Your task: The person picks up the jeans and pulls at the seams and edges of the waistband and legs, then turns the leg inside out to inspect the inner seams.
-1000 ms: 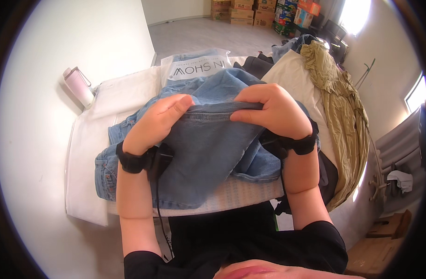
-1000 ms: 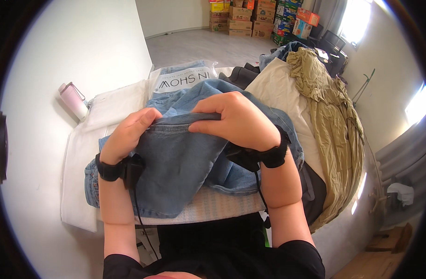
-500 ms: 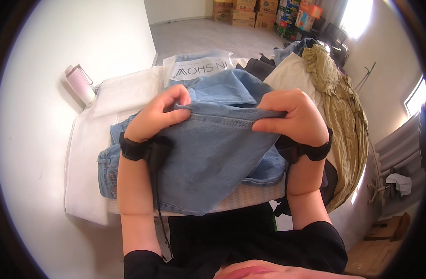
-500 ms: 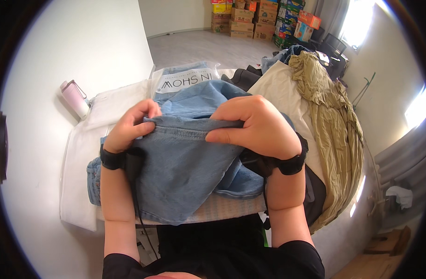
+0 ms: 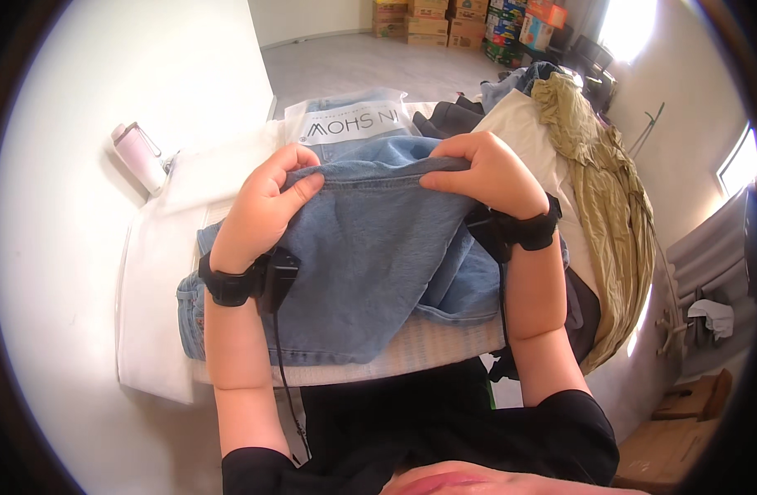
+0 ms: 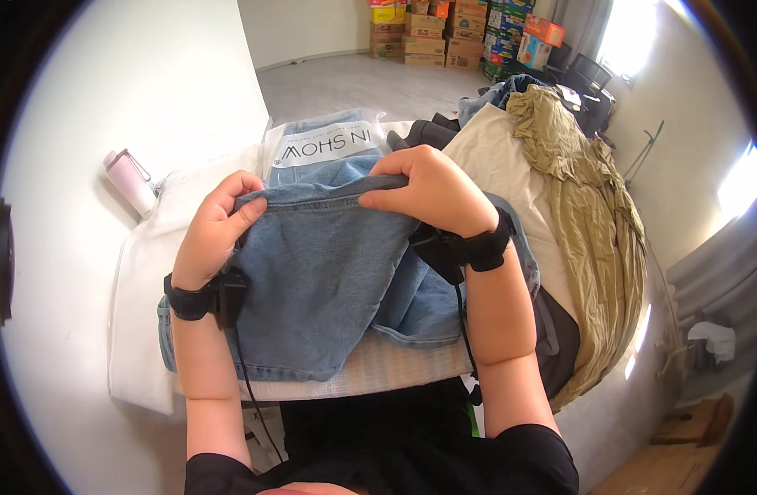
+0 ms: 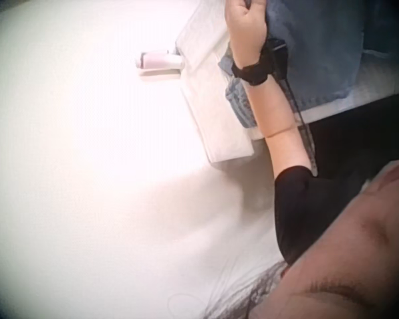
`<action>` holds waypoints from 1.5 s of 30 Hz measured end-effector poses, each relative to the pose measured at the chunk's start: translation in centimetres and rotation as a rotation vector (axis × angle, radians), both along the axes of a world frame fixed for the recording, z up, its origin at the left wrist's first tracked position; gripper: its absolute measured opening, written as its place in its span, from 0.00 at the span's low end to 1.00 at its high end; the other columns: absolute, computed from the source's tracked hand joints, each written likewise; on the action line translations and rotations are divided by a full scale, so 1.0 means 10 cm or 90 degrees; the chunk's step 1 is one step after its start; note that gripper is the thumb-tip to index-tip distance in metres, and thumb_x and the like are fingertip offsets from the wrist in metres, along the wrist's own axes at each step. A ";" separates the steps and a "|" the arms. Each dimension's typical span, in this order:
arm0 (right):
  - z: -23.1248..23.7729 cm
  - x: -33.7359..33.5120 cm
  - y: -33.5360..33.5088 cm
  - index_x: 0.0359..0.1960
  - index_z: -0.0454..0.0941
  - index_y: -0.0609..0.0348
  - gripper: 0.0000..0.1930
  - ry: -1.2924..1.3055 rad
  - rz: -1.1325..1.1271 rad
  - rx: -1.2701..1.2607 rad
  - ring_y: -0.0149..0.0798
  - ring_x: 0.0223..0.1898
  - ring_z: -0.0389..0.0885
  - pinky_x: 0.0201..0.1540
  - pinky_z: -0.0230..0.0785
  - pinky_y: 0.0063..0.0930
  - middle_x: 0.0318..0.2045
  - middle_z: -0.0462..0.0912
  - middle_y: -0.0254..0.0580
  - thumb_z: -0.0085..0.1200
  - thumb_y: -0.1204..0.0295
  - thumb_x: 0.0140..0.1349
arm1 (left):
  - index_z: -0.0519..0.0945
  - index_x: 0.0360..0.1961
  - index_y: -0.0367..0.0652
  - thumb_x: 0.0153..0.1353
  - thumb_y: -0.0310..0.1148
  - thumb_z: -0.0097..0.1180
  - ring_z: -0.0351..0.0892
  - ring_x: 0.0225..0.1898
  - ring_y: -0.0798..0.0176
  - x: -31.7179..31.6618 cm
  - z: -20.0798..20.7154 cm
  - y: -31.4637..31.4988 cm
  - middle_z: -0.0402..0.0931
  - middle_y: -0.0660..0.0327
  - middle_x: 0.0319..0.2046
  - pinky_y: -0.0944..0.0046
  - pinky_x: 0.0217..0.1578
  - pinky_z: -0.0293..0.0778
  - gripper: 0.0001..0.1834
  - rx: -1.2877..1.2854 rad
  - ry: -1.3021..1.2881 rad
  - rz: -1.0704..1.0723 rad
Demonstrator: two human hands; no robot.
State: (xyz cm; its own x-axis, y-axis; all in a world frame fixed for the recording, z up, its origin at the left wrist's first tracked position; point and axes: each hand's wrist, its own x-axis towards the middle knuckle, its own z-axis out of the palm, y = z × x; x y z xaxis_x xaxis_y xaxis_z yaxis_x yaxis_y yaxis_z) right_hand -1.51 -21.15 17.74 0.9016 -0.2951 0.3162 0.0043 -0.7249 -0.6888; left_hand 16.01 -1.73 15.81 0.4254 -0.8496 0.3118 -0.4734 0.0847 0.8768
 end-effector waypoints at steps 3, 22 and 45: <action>0.00 -0.01 0.04 0.28 0.77 0.65 0.12 -0.009 -0.017 -0.019 0.32 0.23 0.73 0.30 0.65 0.23 0.20 0.76 0.42 0.58 0.69 0.44 | 0.70 0.34 0.41 0.58 0.29 0.49 0.58 0.30 0.79 -0.01 0.01 0.00 0.63 0.73 0.27 0.80 0.33 0.56 0.05 0.017 -0.003 -0.004; -0.05 0.02 0.23 0.28 0.77 0.64 0.09 -0.108 -0.001 -0.079 0.46 0.30 0.76 0.35 0.68 0.29 0.25 0.78 0.48 0.55 0.71 0.46 | 0.71 0.32 0.41 0.56 0.29 0.51 0.64 0.33 0.75 -0.07 0.05 0.03 0.68 0.69 0.28 0.76 0.37 0.62 0.05 0.030 0.017 0.009; -0.06 0.04 0.44 0.26 0.74 0.65 0.09 -0.122 -0.029 -0.090 0.47 0.28 0.76 0.31 0.66 0.32 0.23 0.76 0.49 0.56 0.71 0.46 | 0.70 0.30 0.41 0.55 0.30 0.52 0.65 0.31 0.74 -0.16 0.08 0.05 0.68 0.68 0.26 0.74 0.34 0.63 0.06 0.059 -0.022 -0.003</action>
State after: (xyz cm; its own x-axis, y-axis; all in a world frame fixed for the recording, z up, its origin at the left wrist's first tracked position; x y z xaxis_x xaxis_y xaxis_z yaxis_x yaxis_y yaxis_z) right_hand -1.08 -16.75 17.13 0.8082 -0.2745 0.5211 0.0898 -0.8170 -0.5697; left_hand 14.38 -1.25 16.65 0.4118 -0.8775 0.2458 -0.5039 0.0054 0.8638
